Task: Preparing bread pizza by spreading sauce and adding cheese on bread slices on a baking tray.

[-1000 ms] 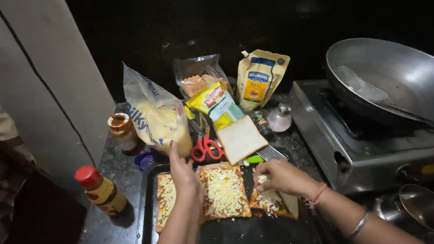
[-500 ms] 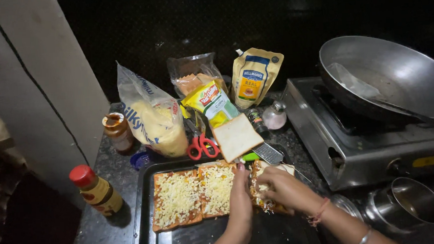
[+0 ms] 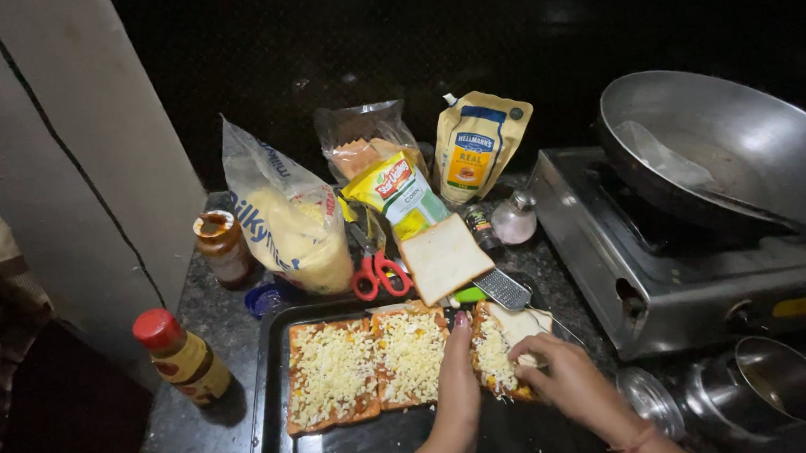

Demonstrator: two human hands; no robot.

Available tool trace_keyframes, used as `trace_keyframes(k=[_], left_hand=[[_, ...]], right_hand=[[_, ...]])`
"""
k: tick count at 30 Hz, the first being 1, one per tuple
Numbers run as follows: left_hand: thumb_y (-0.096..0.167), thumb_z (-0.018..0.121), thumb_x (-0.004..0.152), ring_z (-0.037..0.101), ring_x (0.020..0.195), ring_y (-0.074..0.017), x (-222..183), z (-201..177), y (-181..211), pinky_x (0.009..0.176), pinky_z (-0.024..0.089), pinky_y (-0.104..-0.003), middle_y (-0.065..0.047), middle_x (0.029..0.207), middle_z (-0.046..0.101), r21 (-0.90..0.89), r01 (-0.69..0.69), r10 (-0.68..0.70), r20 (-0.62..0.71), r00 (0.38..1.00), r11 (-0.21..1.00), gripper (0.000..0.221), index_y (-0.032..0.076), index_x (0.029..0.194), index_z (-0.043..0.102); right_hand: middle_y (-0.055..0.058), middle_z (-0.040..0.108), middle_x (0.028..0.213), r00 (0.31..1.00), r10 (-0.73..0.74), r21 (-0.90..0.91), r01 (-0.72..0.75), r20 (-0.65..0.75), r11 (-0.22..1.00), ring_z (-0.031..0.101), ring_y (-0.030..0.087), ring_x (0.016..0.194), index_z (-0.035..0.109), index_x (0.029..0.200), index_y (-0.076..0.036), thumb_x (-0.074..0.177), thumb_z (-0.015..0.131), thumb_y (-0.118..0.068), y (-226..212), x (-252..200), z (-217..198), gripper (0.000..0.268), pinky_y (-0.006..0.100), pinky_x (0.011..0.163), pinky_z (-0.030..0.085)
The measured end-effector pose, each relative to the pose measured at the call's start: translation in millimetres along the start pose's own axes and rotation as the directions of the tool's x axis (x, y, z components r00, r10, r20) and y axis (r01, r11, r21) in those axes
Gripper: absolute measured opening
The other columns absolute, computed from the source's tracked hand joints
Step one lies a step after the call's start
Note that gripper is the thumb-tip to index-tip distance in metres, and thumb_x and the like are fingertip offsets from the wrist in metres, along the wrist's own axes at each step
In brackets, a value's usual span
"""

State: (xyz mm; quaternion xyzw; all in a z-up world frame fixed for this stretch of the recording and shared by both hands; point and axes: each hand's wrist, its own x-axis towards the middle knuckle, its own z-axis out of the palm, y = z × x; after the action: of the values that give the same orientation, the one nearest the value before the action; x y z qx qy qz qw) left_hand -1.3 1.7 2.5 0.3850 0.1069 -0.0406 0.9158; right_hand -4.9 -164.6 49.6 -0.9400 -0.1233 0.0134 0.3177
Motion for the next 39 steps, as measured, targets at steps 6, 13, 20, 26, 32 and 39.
trace_keyframes(k=[6, 13, 20, 26, 32, 39], left_hand=[[0.046, 0.046, 0.101, 0.067, 0.095, -0.0175, 2, 12, 20, 0.090, 0.053, -0.032, -0.009, 0.109, 0.071, -0.079, 0.067, -0.060, 0.081, 0.995, 0.995, 0.052, 0.002, 0.122, 0.065], [0.058, 0.045, 0.098, 0.064, 0.074, -0.0196, 35, 17, 23, 0.070, 0.053, -0.034, -0.009, 0.089, 0.068, -0.080, 0.205, -0.187, 0.188, 0.964, 0.976, 0.059, 0.005, 0.118, 0.063], [0.060, 0.046, 0.095, 0.066, 0.105, -0.0149, 53, 15, 25, 0.098, 0.049, -0.031, -0.008, 0.114, 0.072, 0.087, 0.115, -0.119, 0.049, 0.992, 0.990, 0.066, 0.006, 0.129, 0.061], [0.064, 0.044, 0.096, 0.061, 0.116, -0.0159, 66, 13, 22, 0.104, 0.041, -0.030, -0.010, 0.127, 0.069, 0.142, 0.165, -0.171, 0.029, 0.985, 0.976, 0.075, 0.003, 0.137, 0.058], [0.062, 0.045, 0.095, 0.056, 0.114, -0.0162, 78, 10, 12, 0.103, 0.039, -0.031, -0.008, 0.126, 0.066, 0.174, 0.207, -0.205, -0.028, 0.978, 0.963, 0.074, 0.007, 0.144, 0.053], [0.064, 0.046, 0.099, 0.045, 0.083, -0.0084, 84, 7, 12, 0.076, 0.037, -0.026, 0.004, 0.091, 0.050, 0.191, 0.244, -0.235, -0.068, 0.970, 0.951, 0.050, 0.018, 0.113, 0.058]], right_hand=[[0.006, 0.083, 0.092, 0.963, 0.268, 0.093, -0.270, 0.029, 0.958, 0.078, 0.016, 0.083, 0.079, 0.113, -0.017, 0.087, 0.076, -0.023, 19, 25, -1, 0.027, 0.033, 0.081, 0.060], [0.008, 0.084, 0.086, 0.892, 0.418, 0.201, -0.447, 0.172, 0.872, 0.074, 0.012, 0.071, 0.077, 0.119, -0.006, 0.089, 0.071, -0.011, -13, 56, -8, 0.030, 0.025, 0.069, 0.060], [0.011, 0.079, 0.072, 0.947, 0.305, 0.259, -0.320, 0.099, 0.911, 0.073, 0.012, 0.061, 0.082, 0.098, 0.005, 0.087, 0.073, -0.009, -12, 81, -5, 0.019, 0.028, 0.061, 0.060], [0.009, 0.079, 0.067, 0.919, 0.389, -0.006, -0.389, 0.071, 0.921, 0.075, 0.015, 0.061, 0.086, 0.089, -0.007, 0.079, 0.081, -0.020, -14, 102, -7, 0.016, 0.030, 0.062, 0.058], [0.007, 0.080, 0.070, 0.937, 0.331, -0.019, -0.331, 0.113, 0.944, 0.076, 0.016, 0.064, 0.085, 0.086, -0.010, 0.080, 0.080, -0.021, -2, 116, -4, 0.015, 0.034, 0.067, 0.060], [0.008, 0.081, 0.080, 0.937, 0.346, -0.113, -0.339, 0.047, 0.934, 0.079, 0.017, 0.074, 0.086, 0.083, -0.010, 0.075, 0.081, -0.014, -9, 127, -1, 0.010, 0.032, 0.076, 0.061]])
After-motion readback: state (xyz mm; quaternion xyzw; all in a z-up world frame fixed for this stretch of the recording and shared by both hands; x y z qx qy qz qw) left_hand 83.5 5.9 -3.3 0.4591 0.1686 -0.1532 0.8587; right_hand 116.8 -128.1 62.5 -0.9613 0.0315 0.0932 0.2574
